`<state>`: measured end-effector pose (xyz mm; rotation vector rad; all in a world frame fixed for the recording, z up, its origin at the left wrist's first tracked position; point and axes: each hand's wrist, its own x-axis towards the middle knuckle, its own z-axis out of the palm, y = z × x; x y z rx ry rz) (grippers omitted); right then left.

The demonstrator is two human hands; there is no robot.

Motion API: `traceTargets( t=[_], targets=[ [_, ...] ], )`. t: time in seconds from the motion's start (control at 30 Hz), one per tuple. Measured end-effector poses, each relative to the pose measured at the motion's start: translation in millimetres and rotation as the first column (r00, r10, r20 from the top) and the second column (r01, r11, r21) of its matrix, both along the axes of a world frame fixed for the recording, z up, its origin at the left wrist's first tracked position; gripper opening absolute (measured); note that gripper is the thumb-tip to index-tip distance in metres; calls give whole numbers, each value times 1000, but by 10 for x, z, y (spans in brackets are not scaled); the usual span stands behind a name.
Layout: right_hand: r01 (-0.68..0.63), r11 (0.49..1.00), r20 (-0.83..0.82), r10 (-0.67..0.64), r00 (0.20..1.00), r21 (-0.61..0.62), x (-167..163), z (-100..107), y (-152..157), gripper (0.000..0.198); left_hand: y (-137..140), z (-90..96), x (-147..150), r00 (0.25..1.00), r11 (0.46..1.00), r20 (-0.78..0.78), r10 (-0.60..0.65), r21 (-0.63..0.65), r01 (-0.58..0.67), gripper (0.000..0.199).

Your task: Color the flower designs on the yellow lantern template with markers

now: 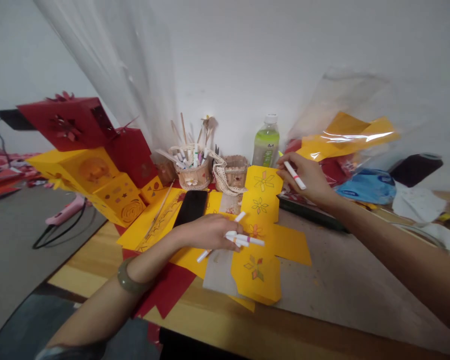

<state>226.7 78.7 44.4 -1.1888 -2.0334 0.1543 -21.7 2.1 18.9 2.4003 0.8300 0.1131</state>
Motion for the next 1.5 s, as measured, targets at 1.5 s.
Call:
traceTargets(
  t=[1.5],
  targets=[
    [-314,772,-344,132,930,-553,-105,-671,-659,28,203,-112,-162,997,946,72,21,-325,4,37]
  ],
)
